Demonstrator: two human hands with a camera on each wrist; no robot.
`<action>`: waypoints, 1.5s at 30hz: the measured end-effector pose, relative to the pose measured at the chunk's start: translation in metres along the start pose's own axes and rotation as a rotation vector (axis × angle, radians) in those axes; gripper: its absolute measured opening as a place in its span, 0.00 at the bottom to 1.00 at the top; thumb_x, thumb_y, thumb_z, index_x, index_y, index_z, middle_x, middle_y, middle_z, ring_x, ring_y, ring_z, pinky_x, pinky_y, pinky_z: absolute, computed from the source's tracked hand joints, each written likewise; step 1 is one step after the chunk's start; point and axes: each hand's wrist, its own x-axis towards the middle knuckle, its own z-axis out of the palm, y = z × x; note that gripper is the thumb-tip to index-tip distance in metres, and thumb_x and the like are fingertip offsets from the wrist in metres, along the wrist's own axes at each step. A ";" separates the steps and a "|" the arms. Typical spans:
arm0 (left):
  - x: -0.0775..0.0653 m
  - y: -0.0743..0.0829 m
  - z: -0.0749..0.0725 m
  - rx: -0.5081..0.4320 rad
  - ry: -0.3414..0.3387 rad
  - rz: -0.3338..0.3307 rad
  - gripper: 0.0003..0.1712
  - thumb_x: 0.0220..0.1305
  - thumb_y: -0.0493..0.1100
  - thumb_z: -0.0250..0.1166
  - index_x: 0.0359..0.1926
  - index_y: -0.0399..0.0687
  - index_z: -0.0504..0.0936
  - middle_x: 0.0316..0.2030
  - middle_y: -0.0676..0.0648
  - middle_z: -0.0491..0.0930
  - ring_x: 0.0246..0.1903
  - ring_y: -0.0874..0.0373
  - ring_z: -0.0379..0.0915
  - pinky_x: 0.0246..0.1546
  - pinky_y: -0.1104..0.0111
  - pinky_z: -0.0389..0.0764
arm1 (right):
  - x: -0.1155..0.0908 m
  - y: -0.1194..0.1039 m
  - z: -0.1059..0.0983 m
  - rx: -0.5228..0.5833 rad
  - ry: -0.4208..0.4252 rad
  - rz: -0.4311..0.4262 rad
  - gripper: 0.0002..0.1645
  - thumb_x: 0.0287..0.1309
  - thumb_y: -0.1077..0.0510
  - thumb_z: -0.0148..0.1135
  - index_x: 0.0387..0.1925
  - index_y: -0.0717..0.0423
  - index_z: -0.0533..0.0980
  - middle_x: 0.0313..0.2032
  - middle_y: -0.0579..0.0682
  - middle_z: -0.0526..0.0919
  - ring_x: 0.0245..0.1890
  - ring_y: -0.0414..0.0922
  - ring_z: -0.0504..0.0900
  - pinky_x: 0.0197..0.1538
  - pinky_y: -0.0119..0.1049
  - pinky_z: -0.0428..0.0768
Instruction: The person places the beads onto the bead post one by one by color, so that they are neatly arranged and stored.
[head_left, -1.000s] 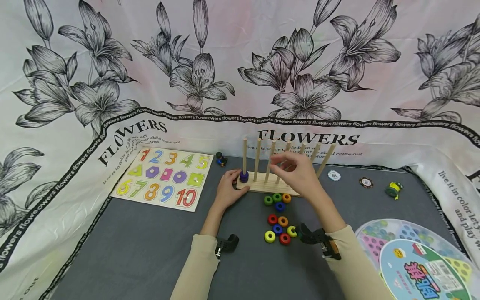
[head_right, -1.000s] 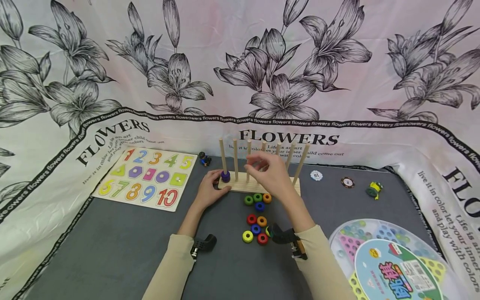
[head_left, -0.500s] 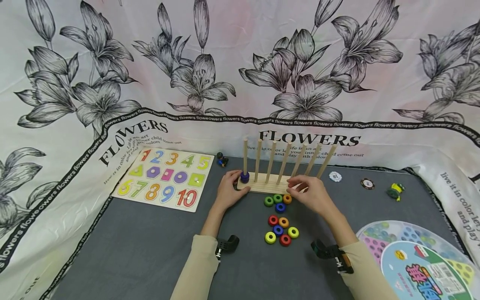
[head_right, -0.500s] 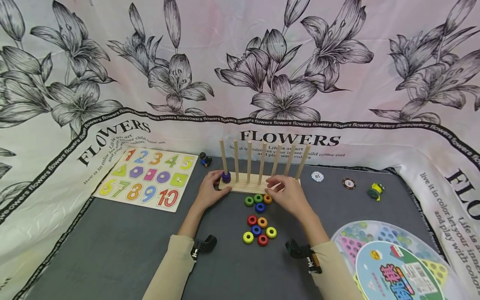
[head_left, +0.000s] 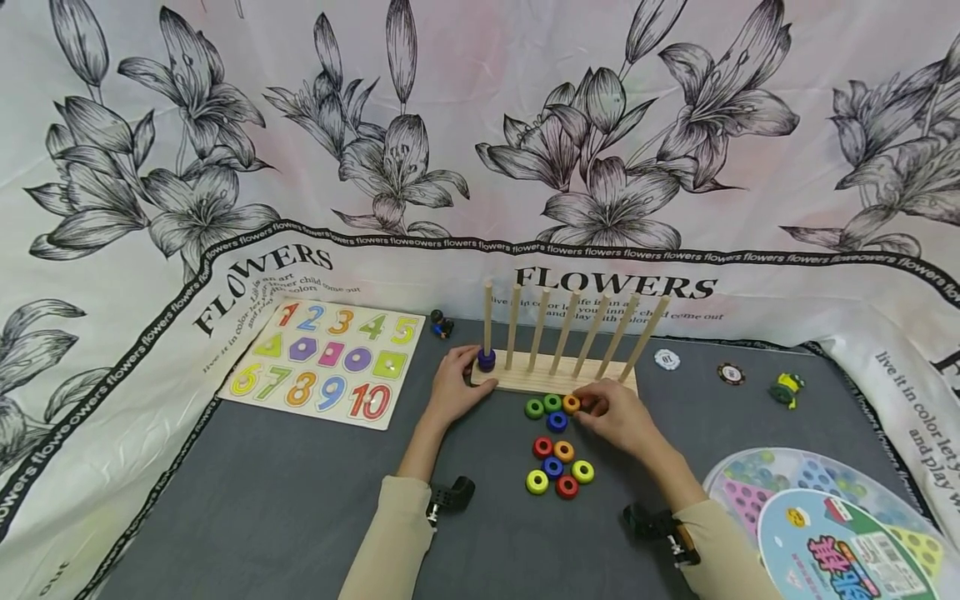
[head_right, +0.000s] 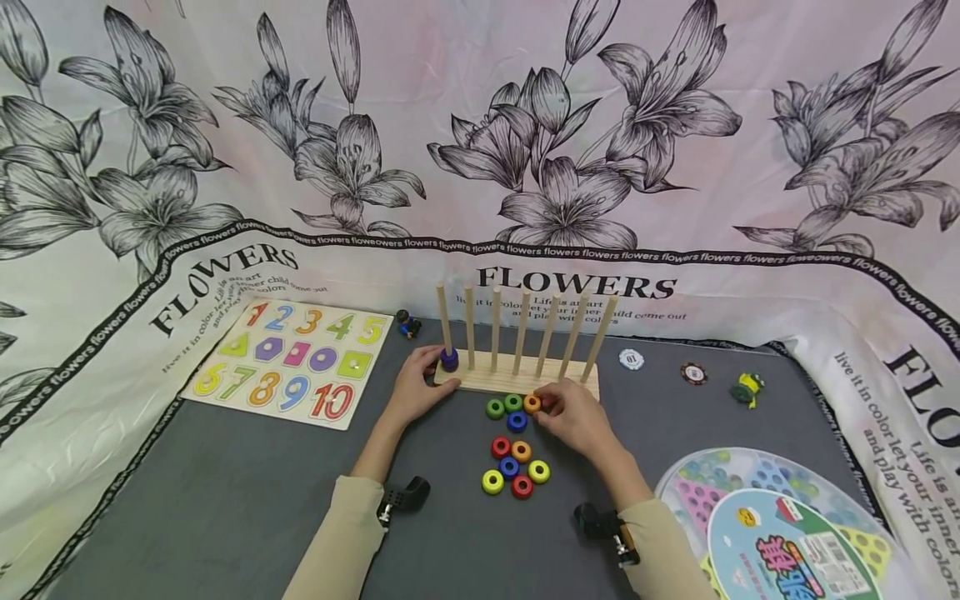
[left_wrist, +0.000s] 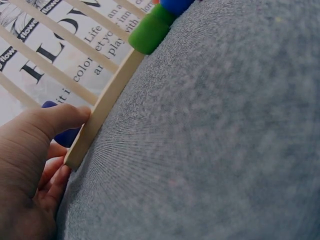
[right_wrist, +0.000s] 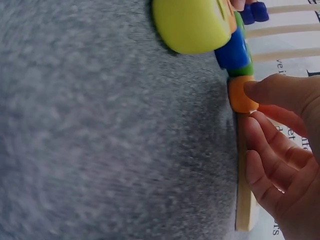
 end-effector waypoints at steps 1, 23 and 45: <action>0.000 0.000 0.000 0.000 0.000 -0.002 0.36 0.56 0.45 0.73 0.63 0.34 0.75 0.59 0.37 0.72 0.53 0.44 0.70 0.52 0.57 0.78 | 0.000 0.000 0.001 -0.001 0.003 0.006 0.16 0.52 0.66 0.71 0.45 0.66 0.83 0.34 0.52 0.81 0.30 0.43 0.79 0.30 0.34 0.78; -0.003 -0.002 0.004 0.008 0.006 0.017 0.35 0.57 0.46 0.73 0.62 0.34 0.76 0.58 0.38 0.72 0.53 0.45 0.71 0.50 0.58 0.79 | -0.002 -0.010 0.000 -0.015 0.044 0.032 0.16 0.51 0.62 0.73 0.43 0.63 0.83 0.37 0.54 0.82 0.32 0.46 0.81 0.31 0.39 0.80; -0.001 0.000 0.000 -0.015 0.012 0.017 0.35 0.57 0.45 0.73 0.62 0.34 0.76 0.59 0.38 0.72 0.55 0.44 0.70 0.51 0.59 0.79 | 0.028 -0.079 -0.032 0.105 0.271 -0.147 0.18 0.53 0.64 0.72 0.47 0.60 0.82 0.41 0.55 0.84 0.35 0.49 0.85 0.34 0.40 0.83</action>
